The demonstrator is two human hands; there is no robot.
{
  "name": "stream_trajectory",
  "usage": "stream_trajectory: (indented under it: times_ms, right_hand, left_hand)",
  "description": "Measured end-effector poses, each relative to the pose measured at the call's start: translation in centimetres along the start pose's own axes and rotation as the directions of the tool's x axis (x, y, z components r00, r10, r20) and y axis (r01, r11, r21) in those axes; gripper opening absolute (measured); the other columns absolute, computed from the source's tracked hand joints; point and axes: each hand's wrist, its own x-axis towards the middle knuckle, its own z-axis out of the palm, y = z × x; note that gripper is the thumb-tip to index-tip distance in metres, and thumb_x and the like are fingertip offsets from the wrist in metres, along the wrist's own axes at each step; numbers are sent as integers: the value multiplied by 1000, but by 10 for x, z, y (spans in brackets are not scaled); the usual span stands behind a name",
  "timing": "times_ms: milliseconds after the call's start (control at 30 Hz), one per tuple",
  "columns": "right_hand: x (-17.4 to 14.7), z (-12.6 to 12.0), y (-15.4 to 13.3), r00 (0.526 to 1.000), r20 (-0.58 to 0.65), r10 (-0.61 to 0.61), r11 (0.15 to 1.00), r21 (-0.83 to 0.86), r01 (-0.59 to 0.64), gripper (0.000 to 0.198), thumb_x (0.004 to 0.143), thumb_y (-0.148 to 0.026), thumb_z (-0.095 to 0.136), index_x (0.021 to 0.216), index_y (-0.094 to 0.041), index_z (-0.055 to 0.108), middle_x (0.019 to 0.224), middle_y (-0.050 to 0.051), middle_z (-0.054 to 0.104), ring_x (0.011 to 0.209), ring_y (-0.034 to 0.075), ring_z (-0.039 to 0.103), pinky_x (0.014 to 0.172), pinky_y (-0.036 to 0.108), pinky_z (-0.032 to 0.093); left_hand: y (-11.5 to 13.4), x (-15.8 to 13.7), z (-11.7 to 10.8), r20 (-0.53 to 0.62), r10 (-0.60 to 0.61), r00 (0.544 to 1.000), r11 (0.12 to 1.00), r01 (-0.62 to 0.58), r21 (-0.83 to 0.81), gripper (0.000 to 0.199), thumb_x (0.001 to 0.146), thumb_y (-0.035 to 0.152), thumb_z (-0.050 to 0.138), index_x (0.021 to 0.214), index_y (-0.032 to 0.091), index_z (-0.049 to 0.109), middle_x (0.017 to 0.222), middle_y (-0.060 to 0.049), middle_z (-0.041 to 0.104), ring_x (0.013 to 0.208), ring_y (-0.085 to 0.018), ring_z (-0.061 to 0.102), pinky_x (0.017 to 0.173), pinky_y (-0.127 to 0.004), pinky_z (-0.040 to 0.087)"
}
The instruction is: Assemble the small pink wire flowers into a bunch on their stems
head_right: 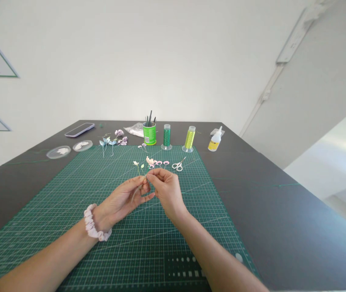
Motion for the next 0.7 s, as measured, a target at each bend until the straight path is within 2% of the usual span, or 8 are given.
stream_trajectory:
  times_ms: [700]
  right_hand:
    - [0,0,1,1000,10,-10,1000,17,10,19,66,-33,75,64,-17,65,48,-5,53,36,4,30,35,20,22]
  left_hand:
    - [-2,1,-3,58,13,998,998,-9,-56,25,75,33,78,65,15,64,65,3,57,67,-9,53,82,-31,49]
